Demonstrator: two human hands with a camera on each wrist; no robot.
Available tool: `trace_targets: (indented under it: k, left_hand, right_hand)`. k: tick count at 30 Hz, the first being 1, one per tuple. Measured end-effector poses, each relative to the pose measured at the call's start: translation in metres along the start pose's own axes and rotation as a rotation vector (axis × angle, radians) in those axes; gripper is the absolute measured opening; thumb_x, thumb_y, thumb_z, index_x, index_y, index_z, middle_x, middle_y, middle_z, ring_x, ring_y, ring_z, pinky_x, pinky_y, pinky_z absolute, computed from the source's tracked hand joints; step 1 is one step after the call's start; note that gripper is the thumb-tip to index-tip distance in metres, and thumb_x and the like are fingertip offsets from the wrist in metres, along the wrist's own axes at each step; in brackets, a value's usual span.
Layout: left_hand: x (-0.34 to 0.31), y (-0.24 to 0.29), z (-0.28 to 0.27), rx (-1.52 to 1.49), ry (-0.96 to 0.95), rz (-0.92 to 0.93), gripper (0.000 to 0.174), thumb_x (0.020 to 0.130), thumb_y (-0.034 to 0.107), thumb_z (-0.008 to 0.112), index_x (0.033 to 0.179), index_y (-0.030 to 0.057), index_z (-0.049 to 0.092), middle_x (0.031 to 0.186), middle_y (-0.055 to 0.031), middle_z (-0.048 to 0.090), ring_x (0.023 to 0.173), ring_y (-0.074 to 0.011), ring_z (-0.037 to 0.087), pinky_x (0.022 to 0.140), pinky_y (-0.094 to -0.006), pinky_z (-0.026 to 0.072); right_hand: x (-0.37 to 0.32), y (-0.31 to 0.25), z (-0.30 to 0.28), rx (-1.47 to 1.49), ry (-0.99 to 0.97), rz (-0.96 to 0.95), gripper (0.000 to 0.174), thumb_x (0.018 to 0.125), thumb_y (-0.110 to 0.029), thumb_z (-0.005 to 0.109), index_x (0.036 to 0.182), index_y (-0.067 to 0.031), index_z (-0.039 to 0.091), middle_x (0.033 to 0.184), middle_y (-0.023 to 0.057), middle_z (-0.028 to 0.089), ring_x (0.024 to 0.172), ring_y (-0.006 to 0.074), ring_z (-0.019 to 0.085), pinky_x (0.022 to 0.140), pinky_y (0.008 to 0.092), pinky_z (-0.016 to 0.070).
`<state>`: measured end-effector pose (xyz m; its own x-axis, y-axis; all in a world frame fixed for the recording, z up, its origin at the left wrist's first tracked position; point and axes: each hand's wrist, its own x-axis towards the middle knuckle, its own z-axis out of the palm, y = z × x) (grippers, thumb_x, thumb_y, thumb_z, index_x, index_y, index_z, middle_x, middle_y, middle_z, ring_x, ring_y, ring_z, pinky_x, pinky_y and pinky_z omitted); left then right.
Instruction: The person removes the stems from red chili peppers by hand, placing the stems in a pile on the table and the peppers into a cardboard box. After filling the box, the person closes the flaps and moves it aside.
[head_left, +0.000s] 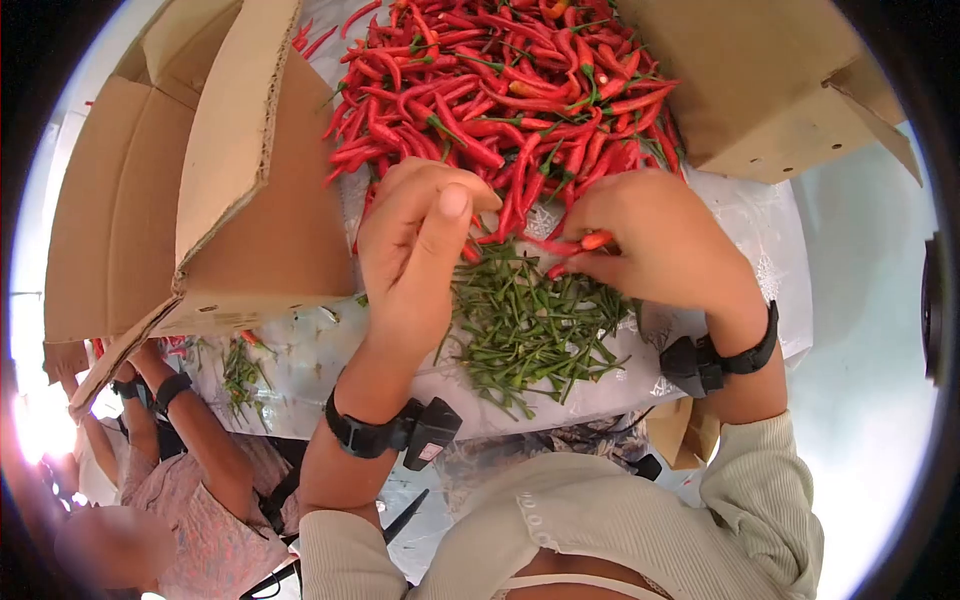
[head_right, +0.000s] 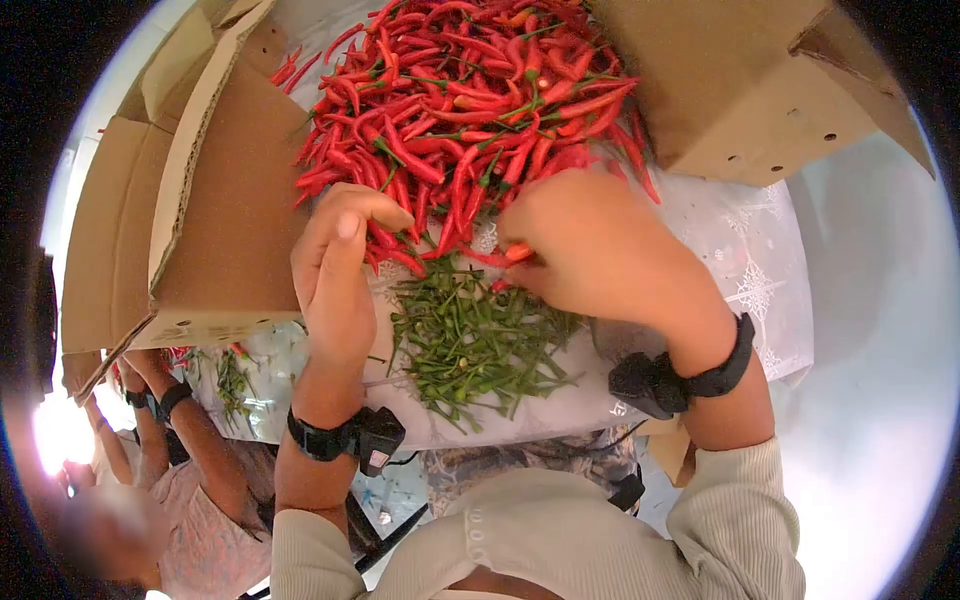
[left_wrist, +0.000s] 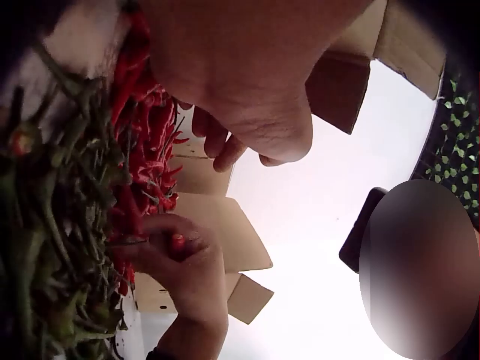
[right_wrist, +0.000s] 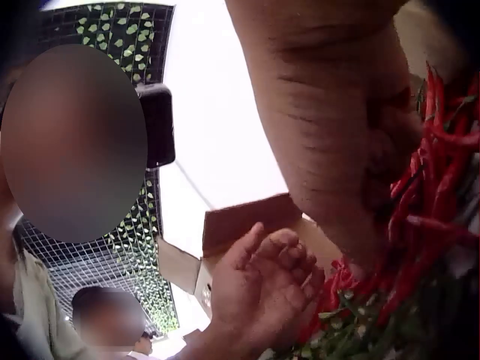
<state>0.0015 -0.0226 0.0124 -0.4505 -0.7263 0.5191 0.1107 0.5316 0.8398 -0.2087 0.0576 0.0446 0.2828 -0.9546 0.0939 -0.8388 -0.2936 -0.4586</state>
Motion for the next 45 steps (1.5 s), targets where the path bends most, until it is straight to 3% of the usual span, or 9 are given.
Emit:
trace_targets:
  k: [5,11,18,21,24,25,28,38,45]
  left_hand:
    - [-0.001,0.005,0.011,-0.068,0.137,-0.138,0.019,0.093,0.018,0.061,0.092,-0.0006,0.066,0.088,-0.0071,0.062,0.080,-0.0150,0.054,0.074,-0.0284,0.0437]
    - [-0.004,-0.002,0.012,0.097,-0.182,-0.079,0.012,0.088,0.015,0.068,0.090,0.0034,0.066,0.079,-0.0049,0.060,0.075,-0.0176,0.054,0.068,-0.0302,0.0421]
    - [-0.003,0.002,0.013,0.278,-0.020,-0.013,0.009,0.083,0.011,0.070,0.083,0.0046,0.063,0.073,-0.0058,0.058,0.071,-0.0227,0.053,0.066,-0.0341,0.0414]
    - [0.000,0.005,0.008,0.450,-0.041,0.129,0.008,0.079,0.008,0.070,0.081,0.0055,0.063,0.071,-0.0065,0.057,0.069,-0.0260,0.051,0.065,-0.0366,0.0407]
    - [0.000,0.007,0.011,0.468,-0.083,0.165,0.009,0.076,0.007,0.071,0.080,0.0061,0.062,0.070,-0.0071,0.056,0.069,-0.0278,0.050,0.064,-0.0381,0.0400]
    - [0.000,0.008,0.012,0.472,-0.098,0.162,0.010,0.076,0.007,0.071,0.079,0.0061,0.062,0.070,-0.0073,0.056,0.069,-0.0281,0.050,0.064,-0.0383,0.0399]
    - [0.000,0.008,0.011,0.461,-0.136,0.141,0.010,0.076,0.006,0.071,0.079,0.0057,0.061,0.071,-0.0074,0.056,0.069,-0.0281,0.051,0.064,-0.0381,0.0396]
    - [-0.001,0.000,0.007,0.036,-0.227,-0.078,0.007,0.081,0.007,0.068,0.081,0.0031,0.062,0.075,-0.0046,0.057,0.071,-0.0174,0.052,0.067,-0.0304,0.0417]
    - [0.001,0.006,-0.002,-0.081,-0.309,-0.161,0.010,0.082,0.009,0.069,0.086,0.0024,0.063,0.080,-0.0036,0.058,0.078,-0.0144,0.054,0.072,-0.0279,0.0430]
  right_hand:
    - [0.001,0.005,-0.017,0.710,0.288,0.091,0.012,0.086,-0.011,0.069,0.091,-0.0019,0.063,0.078,-0.0030,0.058,0.069,0.0042,0.050,0.058,0.0200,0.0379]
    - [0.006,-0.007,0.003,0.752,0.258,-0.001,0.012,0.082,-0.004,0.071,0.091,-0.0011,0.064,0.086,0.0027,0.063,0.077,0.0078,0.057,0.068,0.0219,0.0451]
    - [0.005,0.001,-0.009,0.599,0.257,-0.091,0.023,0.081,-0.016,0.076,0.098,-0.0031,0.067,0.086,0.0027,0.064,0.079,0.0066,0.057,0.071,0.0232,0.0471]
    - [0.008,0.009,-0.010,0.998,0.451,0.023,0.036,0.076,-0.028,0.081,0.099,-0.0037,0.068,0.086,0.0028,0.065,0.081,0.0066,0.058,0.071,0.0245,0.0474]
    - [0.007,0.008,-0.010,0.624,0.261,-0.002,0.036,0.076,-0.030,0.081,0.097,-0.0039,0.069,0.083,0.0017,0.066,0.077,0.0071,0.059,0.067,0.0254,0.0471]
    - [0.005,-0.001,-0.013,0.641,0.032,0.129,0.028,0.081,-0.027,0.077,0.094,-0.0024,0.069,0.076,0.0030,0.065,0.069,0.0101,0.061,0.062,0.0275,0.0473]
    - [0.010,0.000,0.013,0.538,0.073,-0.006,0.022,0.086,-0.022,0.072,0.090,-0.0004,0.067,0.069,0.0057,0.063,0.061,0.0130,0.062,0.057,0.0284,0.0470]
    - [0.005,-0.006,-0.006,0.819,-0.158,0.120,0.015,0.091,-0.015,0.064,0.099,-0.0022,0.064,0.073,0.0021,0.064,0.063,0.0112,0.062,0.059,0.0260,0.0530]
    - [0.001,0.004,-0.017,0.759,-0.080,0.180,0.013,0.092,-0.012,0.060,0.101,-0.0026,0.060,0.075,0.0018,0.061,0.068,0.0091,0.058,0.056,0.0248,0.0464]
